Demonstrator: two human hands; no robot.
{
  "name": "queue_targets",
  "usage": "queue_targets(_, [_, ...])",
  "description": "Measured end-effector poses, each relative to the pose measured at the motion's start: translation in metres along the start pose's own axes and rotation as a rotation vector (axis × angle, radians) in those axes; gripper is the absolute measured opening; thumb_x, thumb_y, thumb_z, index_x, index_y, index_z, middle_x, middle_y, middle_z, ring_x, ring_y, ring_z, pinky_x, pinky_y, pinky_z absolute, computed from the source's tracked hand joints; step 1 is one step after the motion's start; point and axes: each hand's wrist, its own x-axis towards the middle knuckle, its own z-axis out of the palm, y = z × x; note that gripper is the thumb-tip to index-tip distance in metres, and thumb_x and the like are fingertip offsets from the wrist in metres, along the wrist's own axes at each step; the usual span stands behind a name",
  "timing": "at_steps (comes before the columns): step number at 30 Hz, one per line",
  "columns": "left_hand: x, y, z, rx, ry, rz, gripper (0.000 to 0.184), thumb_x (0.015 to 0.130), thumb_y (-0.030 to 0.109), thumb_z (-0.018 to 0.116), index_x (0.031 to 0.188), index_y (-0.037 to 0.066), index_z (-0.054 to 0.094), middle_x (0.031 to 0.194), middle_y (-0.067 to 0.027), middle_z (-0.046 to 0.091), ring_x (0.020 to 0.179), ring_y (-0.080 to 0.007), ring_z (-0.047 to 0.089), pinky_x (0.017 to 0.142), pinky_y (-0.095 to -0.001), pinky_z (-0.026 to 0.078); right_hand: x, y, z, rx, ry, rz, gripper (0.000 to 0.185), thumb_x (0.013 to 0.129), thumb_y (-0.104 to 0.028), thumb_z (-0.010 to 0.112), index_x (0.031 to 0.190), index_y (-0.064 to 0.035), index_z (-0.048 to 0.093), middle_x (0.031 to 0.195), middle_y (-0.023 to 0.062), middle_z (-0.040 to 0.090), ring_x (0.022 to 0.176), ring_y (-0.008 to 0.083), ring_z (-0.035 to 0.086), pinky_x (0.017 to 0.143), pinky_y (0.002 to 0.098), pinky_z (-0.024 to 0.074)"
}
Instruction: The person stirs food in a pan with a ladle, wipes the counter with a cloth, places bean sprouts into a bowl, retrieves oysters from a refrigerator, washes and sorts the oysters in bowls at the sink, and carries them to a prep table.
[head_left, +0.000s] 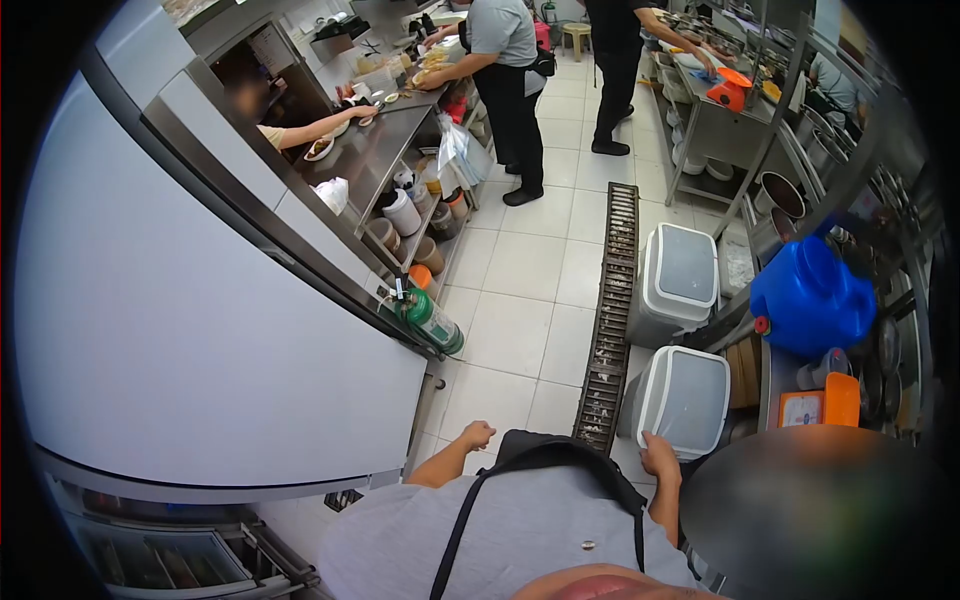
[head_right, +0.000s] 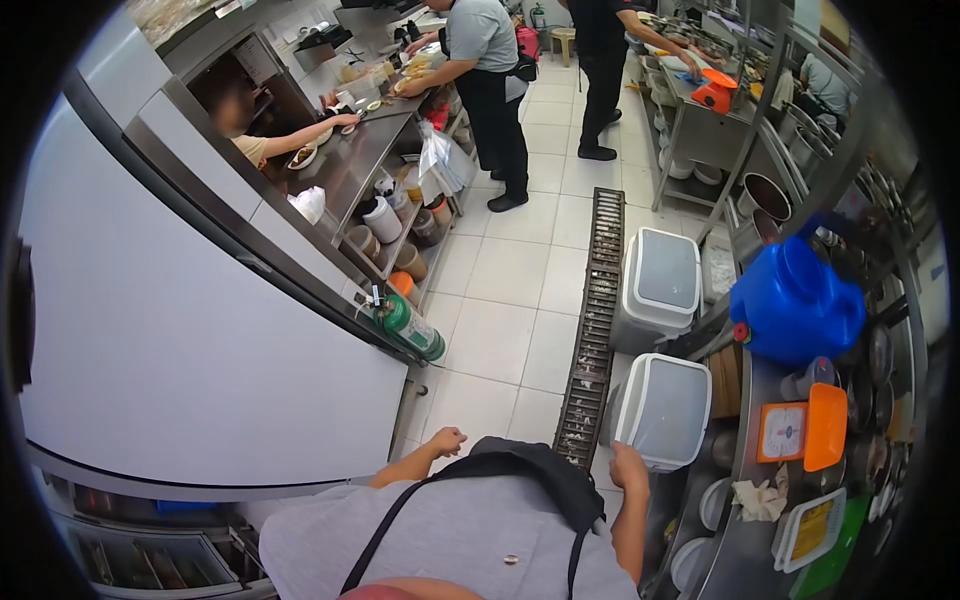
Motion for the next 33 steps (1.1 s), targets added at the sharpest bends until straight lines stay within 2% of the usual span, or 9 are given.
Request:
queue_targets(4, [0.001,-0.011,-0.008,0.033,0.015,-0.036,0.030,0.085,0.031,0.057,0.094,0.002,0.061,0.065,-0.0085,0.060,0.055,-0.0184,0.061,0.044,-0.0335,0.048,0.002,-0.003,-0.011,-0.014,0.009,0.033,0.043,0.078,-0.009,0.059,0.121,-0.0012,0.053,0.110,0.0285,0.058,0.106,0.0430,0.054,0.092,0.0471,0.0433])
queue_targets(6, [-0.002,-0.012,-0.008,0.049,-0.007,-0.060,0.031,0.085,0.031,0.057,0.094,0.002,0.060,0.064,-0.0079,0.060,0.055,-0.0187,0.061,0.044,-0.0334,0.048,0.011,0.007,0.000,0.001,0.069,-0.051,0.034,0.079,-0.008,0.057,0.112,-0.0021,0.055,0.105,0.0265,0.059,0.101,0.0428,0.056,0.089,0.0490,0.0447])
queue_targets(9, [0.000,-0.008,0.000,0.035,-0.035,-0.052,0.030,0.085,0.031,0.057,0.093,0.002,0.061,0.064,-0.0079,0.060,0.054,-0.0186,0.061,0.044,-0.0332,0.047,0.020,0.003,0.007,-0.019,0.061,-0.081,0.033,0.080,-0.008,0.055,0.112,-0.0018,0.055,0.103,0.0266,0.059,0.101,0.0427,0.056,0.089,0.0491,0.0447])
queue_targets(12, [0.015,-0.006,0.012,0.046,-0.073,0.016,0.029,0.085,0.031,0.057,0.092,0.003,0.061,0.064,-0.0075,0.060,0.053,-0.0180,0.059,0.043,-0.0329,0.046,0.019,-0.021,0.000,-0.034,-0.047,-0.054,0.045,0.078,-0.008,0.056,0.122,-0.0026,0.054,0.113,0.0268,0.059,0.107,0.0411,0.055,0.093,0.0459,0.0440])
queue_targets(15, [0.020,0.011,0.021,0.064,-0.089,0.076,0.028,0.085,0.030,0.058,0.091,0.003,0.062,0.063,-0.0074,0.060,0.052,-0.0175,0.058,0.043,-0.0333,0.044,0.019,-0.027,0.014,-0.028,-0.009,-0.114,0.034,0.082,-0.008,0.049,0.115,-0.0037,0.055,0.105,0.0248,0.060,0.101,0.0410,0.057,0.087,0.0473,0.0462])
queue_targets(25, [0.025,0.036,0.005,0.163,-0.029,0.155,0.031,0.083,0.031,0.058,0.093,0.002,0.063,0.060,-0.0102,0.060,0.048,-0.0192,0.057,0.044,-0.0339,0.045,0.024,-0.024,0.020,-0.054,-0.034,-0.131,0.038,0.082,-0.005,0.046,0.118,-0.0043,0.056,0.106,0.0259,0.061,0.100,0.0412,0.058,0.087,0.0466,0.0469])
queue_targets(28, [0.024,0.031,-0.001,0.223,-0.016,0.140,0.030,0.082,0.030,0.057,0.091,0.002,0.064,0.059,-0.0107,0.060,0.047,-0.0202,0.056,0.044,-0.0345,0.046,0.029,-0.024,0.020,-0.042,-0.098,-0.098,0.044,0.077,-0.002,0.051,0.121,-0.0002,0.055,0.114,0.0251,0.060,0.109,0.0399,0.055,0.095,0.0436,0.0438])
queue_targets(30, [0.023,0.029,-0.005,0.219,-0.027,0.120,0.029,0.081,0.029,0.057,0.089,0.002,0.064,0.059,-0.0115,0.060,0.047,-0.0210,0.057,0.045,-0.0349,0.046,0.029,-0.029,0.018,-0.070,-0.072,-0.132,0.039,0.080,-0.002,0.046,0.118,-0.0035,0.056,0.108,0.0268,0.061,0.102,0.0415,0.058,0.087,0.0464,0.0467])
queue_targets(33, [0.017,0.024,0.000,0.193,-0.007,0.130,0.029,0.080,0.028,0.057,0.087,0.001,0.065,0.059,-0.0125,0.060,0.047,-0.0216,0.057,0.045,-0.0355,0.047,0.039,-0.030,0.020,-0.087,-0.082,-0.170,0.040,0.080,-0.002,0.046,0.119,-0.0040,0.056,0.107,0.0259,0.061,0.101,0.0413,0.058,0.087,0.0465,0.0468])
